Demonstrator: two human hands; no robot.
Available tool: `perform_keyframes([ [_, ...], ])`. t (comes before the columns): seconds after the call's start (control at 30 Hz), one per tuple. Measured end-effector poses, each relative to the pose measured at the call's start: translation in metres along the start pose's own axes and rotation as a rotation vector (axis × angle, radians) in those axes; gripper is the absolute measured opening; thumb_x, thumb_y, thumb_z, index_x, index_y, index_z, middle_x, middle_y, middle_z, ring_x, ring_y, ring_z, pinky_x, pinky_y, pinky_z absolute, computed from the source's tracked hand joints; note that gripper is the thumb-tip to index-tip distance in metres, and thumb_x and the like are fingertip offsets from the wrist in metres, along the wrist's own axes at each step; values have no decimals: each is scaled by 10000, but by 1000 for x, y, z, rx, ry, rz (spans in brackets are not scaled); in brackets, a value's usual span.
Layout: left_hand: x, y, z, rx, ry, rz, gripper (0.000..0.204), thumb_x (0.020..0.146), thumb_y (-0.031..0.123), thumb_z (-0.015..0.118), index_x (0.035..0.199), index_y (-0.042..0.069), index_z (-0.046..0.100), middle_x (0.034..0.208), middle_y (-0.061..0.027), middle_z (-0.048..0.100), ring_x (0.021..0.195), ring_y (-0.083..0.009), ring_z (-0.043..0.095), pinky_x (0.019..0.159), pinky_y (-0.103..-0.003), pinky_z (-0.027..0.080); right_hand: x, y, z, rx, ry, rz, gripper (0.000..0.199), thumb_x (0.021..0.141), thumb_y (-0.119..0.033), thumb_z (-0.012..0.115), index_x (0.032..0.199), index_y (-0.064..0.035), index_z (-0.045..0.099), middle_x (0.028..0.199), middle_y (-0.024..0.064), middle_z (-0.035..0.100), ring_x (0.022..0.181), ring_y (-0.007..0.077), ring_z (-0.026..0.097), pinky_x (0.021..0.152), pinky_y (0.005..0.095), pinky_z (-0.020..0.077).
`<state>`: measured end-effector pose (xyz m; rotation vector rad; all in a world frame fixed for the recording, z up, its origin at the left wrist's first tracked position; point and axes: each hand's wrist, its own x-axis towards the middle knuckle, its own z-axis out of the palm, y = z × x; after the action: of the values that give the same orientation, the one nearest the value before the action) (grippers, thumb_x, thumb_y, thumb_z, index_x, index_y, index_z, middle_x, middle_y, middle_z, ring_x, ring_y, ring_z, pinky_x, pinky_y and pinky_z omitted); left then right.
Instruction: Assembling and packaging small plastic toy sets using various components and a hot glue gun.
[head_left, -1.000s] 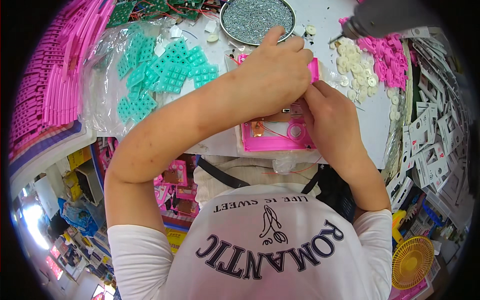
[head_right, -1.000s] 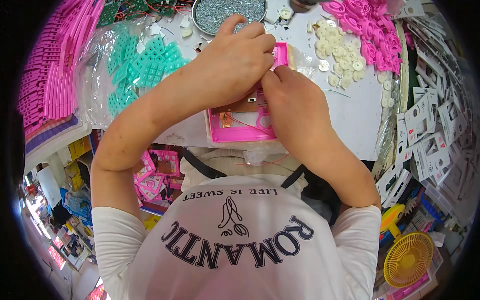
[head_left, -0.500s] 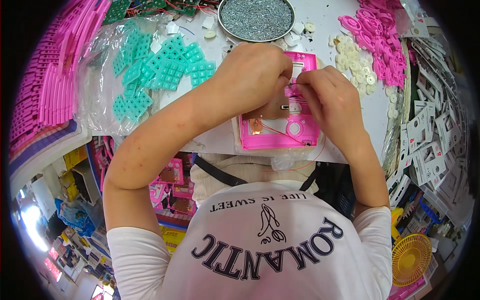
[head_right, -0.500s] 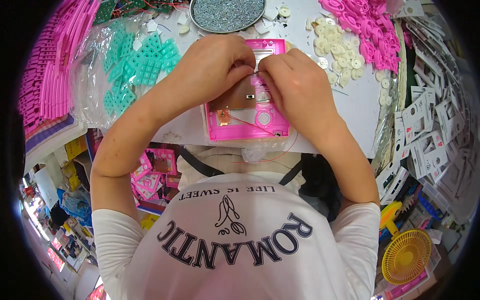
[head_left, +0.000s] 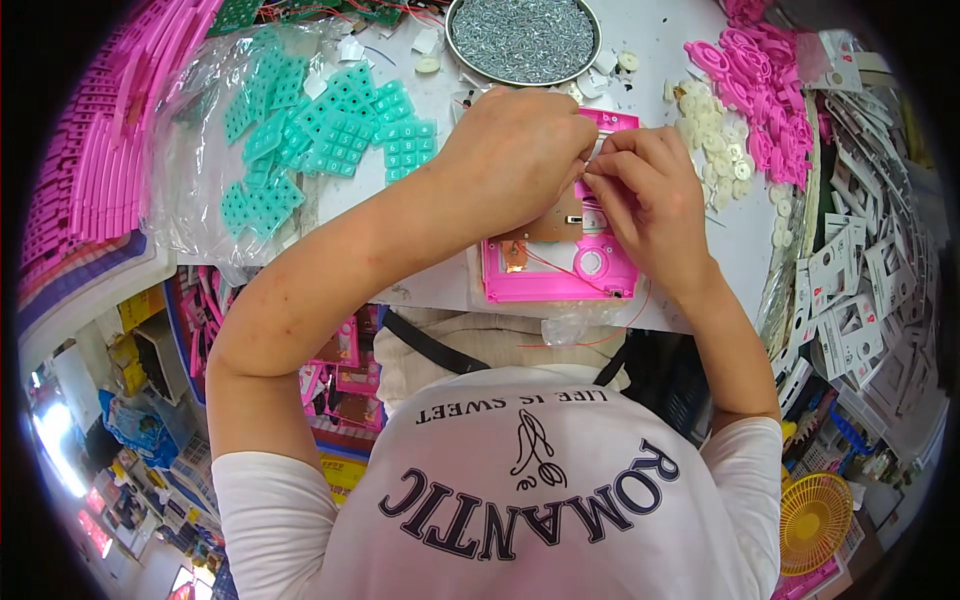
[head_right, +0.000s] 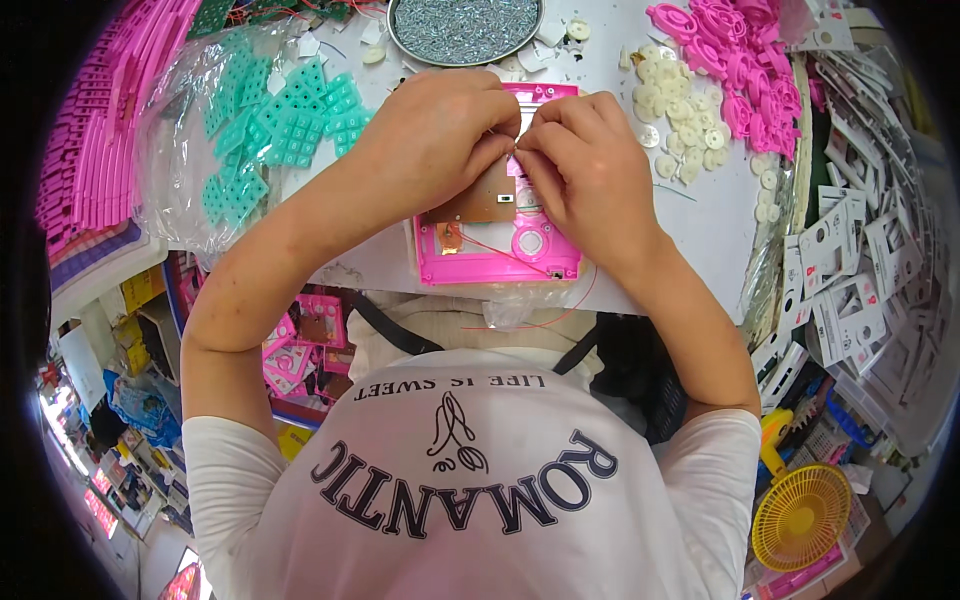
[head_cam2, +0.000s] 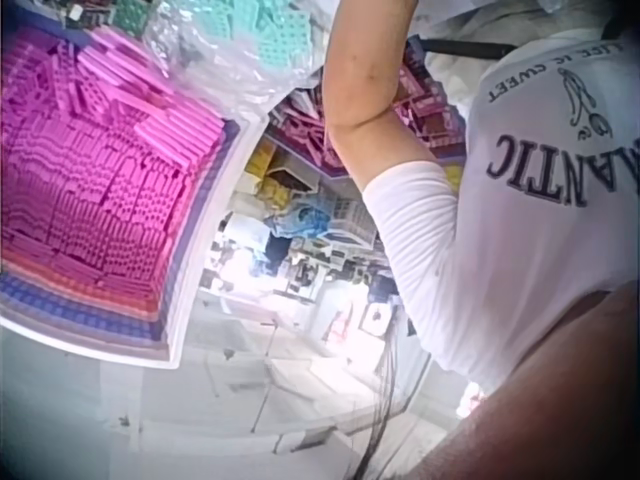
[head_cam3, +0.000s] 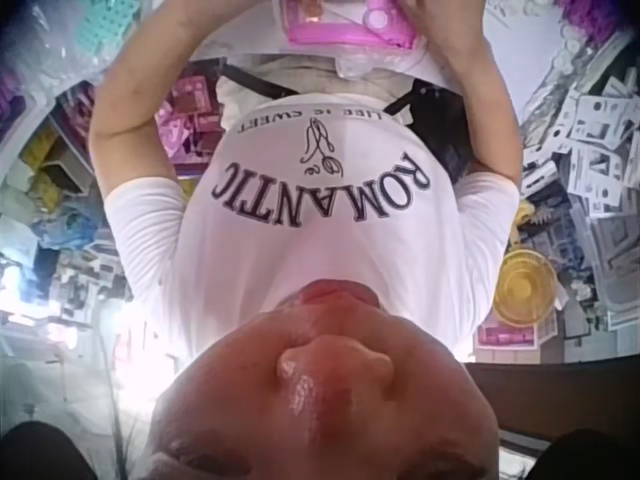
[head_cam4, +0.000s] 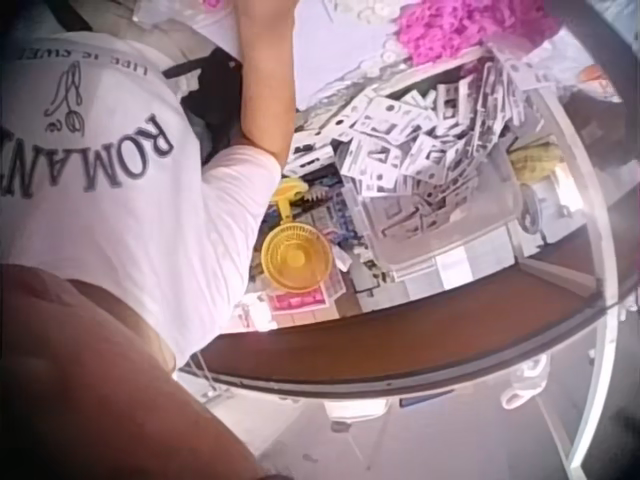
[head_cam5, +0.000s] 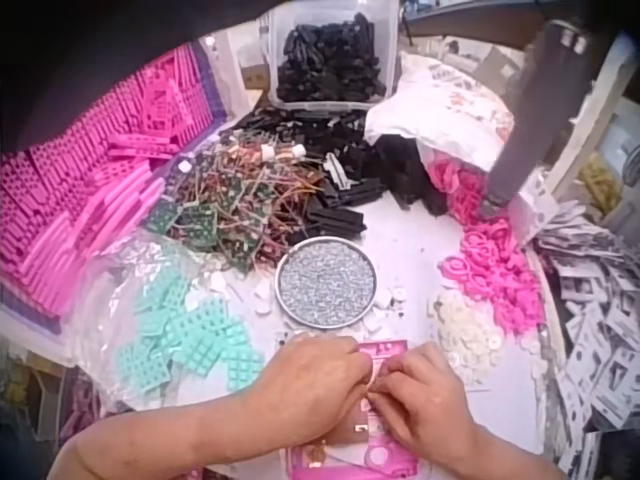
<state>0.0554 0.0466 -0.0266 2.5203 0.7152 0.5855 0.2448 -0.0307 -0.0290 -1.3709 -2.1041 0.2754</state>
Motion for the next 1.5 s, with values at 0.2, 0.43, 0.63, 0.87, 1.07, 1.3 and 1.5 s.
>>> perform_keyframes([
  [0.2,2,-2,3,137,-48,25,114,835,169,698,836,64,652,795,-97,626,801,-328,643,714,-461,510,-7,-9,-19,-126,-172,-172,275,777,-86,763,1046,-38,722,1034,100,679,953,307,607,812,393,541],
  [0.43,25,-8,-5,156,-241,48,108,846,145,669,859,44,706,816,-137,696,807,-345,687,703,-453,539,-21,-23,-8,-253,-105,-76,413,784,-81,731,1183,3,665,1146,121,637,1061,315,585,906,430,497],
  [0.63,22,-18,-41,-105,-119,-55,160,846,114,649,938,13,732,828,-157,715,757,-315,693,686,-412,537,-8,-39,-9,-334,-238,-12,543,756,-114,720,1268,16,592,1205,142,587,1110,337,548,954,459,447],
  [0.87,-33,-28,-63,-157,294,-315,159,893,143,661,977,31,736,876,-82,731,719,-187,650,615,-301,476,-21,-52,-5,-326,-230,68,612,746,-89,685,1332,40,564,1260,165,560,1133,375,515,978,476,433],
  [1.07,-43,-28,-61,-163,350,-296,129,873,129,692,964,51,739,894,-82,724,758,-213,661,644,-312,492,-14,-48,-6,-285,-257,83,591,748,-89,676,1313,48,569,1262,178,557,1136,380,514,987,486,426],
  [1.3,0,-8,-10,49,174,117,125,775,198,759,869,119,731,899,-28,633,874,-239,606,787,-404,453,-18,-43,-7,-254,-239,63,616,746,-72,677,1336,48,549,1272,198,539,1152,392,506,1007,491,421],
  [1.5,15,-7,0,385,-157,185,67,789,181,689,787,114,691,863,-27,634,846,-223,636,738,-356,465,-18,-47,-8,-253,-285,97,650,745,-55,680,1368,43,524,1284,207,532,1163,407,499,1023,495,412],
])
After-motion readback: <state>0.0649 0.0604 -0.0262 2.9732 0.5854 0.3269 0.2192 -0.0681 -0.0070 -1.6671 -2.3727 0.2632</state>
